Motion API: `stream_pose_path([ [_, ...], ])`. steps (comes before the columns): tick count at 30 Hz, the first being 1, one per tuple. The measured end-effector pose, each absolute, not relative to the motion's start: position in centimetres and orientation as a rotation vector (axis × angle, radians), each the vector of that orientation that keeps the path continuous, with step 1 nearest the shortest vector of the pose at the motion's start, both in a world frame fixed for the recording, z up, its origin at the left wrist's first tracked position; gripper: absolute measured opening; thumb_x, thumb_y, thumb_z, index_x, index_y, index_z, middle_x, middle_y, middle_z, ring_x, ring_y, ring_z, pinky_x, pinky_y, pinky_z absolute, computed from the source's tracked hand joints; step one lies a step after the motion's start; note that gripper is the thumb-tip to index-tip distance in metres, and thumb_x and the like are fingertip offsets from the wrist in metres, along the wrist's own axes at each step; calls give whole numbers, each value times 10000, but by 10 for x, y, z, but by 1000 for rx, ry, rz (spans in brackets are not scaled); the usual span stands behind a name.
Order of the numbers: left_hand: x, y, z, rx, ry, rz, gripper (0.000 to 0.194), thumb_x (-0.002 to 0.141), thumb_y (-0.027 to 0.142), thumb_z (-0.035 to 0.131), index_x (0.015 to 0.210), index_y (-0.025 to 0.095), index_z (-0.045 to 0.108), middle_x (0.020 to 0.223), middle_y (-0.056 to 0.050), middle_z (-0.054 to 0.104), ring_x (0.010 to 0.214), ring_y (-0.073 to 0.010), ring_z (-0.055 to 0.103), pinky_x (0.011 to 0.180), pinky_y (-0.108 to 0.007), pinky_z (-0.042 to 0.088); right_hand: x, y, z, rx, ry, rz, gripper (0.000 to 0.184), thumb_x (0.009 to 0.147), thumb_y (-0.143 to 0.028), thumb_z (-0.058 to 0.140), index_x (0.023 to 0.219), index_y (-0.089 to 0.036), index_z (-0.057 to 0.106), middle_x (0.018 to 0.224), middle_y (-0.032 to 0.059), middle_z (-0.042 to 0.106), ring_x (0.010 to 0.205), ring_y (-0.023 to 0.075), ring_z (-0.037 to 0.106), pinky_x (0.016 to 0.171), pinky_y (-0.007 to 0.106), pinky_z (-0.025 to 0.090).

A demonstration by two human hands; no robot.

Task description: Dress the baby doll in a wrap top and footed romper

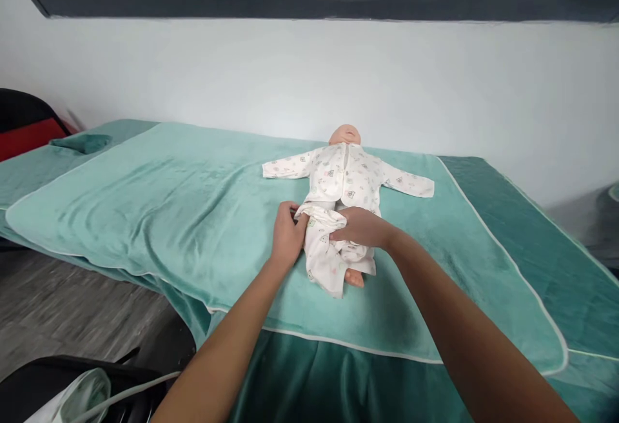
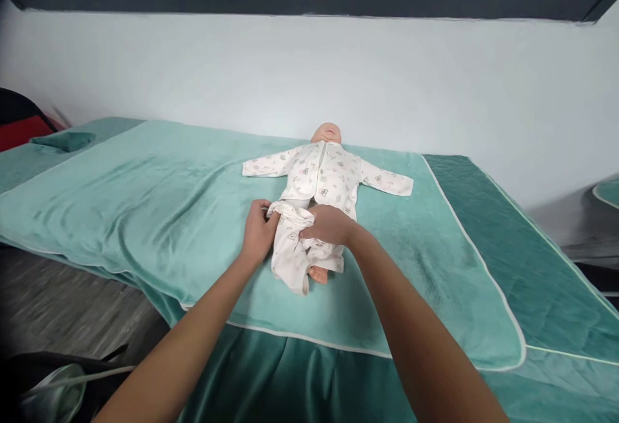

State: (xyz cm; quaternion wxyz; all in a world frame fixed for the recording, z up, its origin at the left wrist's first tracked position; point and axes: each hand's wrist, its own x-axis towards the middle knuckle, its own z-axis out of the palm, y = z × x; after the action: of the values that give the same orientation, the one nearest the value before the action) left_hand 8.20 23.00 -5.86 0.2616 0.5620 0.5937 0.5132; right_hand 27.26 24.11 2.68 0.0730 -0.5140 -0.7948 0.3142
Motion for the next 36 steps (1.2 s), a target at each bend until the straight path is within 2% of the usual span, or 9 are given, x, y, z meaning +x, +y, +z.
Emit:
stream_pose_path([
  [4, 75, 194, -64, 1548, 1536, 1381, 252, 916, 458, 571, 873, 214, 524, 867, -15, 559, 810, -173, 525, 774, -300, 418, 275, 243, 24, -1447, -2349, 929, 111, 796, -313, 639, 830, -215, 680, 961, 24, 753, 873, 235, 665, 700, 288, 452],
  [7, 73, 176, -64, 1771, 1471, 1211, 331, 946, 467, 522, 735, 212, 505, 833, -23, 560, 831, -186, 518, 789, -314, 387, 274, 245, 22, -1437, -2374, 870, 121, 807, -306, 614, 831, -205, 675, 949, 33, 749, 870, 237, 654, 703, 291, 445],
  [12, 73, 170, -62, 1915, 1456, 1025, 382, 1003, 427, 425, 691, 207, 443, 736, 4, 535, 768, -179, 492, 780, -335, 326, 272, 243, 22, -1430, -2362, 880, 132, 821, -297, 610, 874, -206, 688, 987, 37, 751, 908, 247, 657, 725, 293, 451],
  [16, 70, 174, -63, 1990, 1434, 991, 384, 1033, 402, 345, 712, 213, 434, 752, -4, 539, 746, -181, 506, 765, -336, 336, 272, 240, 24, -1423, -2364, 879, 148, 834, -311, 618, 918, -216, 696, 1029, 41, 750, 950, 260, 662, 755, 308, 467],
  [21, 68, 193, -62, 2186, 1617, 1009, 310, 1044, 352, 332, 849, 218, 533, 931, -68, 613, 852, -216, 559, 723, -326, 345, 271, 240, 21, -1501, -2405, 758, 150, 848, -308, 635, 963, -225, 683, 1098, 50, 743, 997, 272, 663, 799, 329, 472],
  [24, 69, 210, -59, 2264, 1769, 921, 296, 1050, 361, 340, 906, 215, 554, 978, -74, 618, 782, -201, 565, 629, -324, 289, 272, 241, 18, -1549, -2429, 716, 161, 858, -299, 629, 994, -228, 680, 1101, 49, 743, 1000, 271, 665, 825, 336, 473],
  [26, 71, 220, -57, 2331, 1878, 825, 306, 1049, 376, 351, 899, 210, 559, 974, -72, 615, 737, -192, 561, 590, -332, 243, 272, 241, 16, -1547, -2426, 668, 176, 885, -307, 594, 1019, -230, 676, 1104, 49, 740, 996, 269, 666, 836, 338, 476],
  [29, 73, 233, -54, 2439, 1980, 728, 329, 1055, 369, 336, 905, 200, 575, 984, -77, 619, 770, -197, 587, 584, -336, 251, 269, 238, 15, -1535, -2358, 583, 226, 943, -324, 492, 1062, -235, 662, 1132, 55, 731, 1009, 265, 665, 843, 336, 481],
  [36, 72, 240, -56, 2446, 2028, 808, 371, 1060, 390, 308, 905, 198, 586, 966, -78, 632, 786, -205, 601, 596, -340, 277, 257, 231, 14, -1745, -2212, 478, 309, 979, -337, 386, 1122, -232, 639, 1075, 70, 743, 912, 275, 675, 742, 344, 473],
])
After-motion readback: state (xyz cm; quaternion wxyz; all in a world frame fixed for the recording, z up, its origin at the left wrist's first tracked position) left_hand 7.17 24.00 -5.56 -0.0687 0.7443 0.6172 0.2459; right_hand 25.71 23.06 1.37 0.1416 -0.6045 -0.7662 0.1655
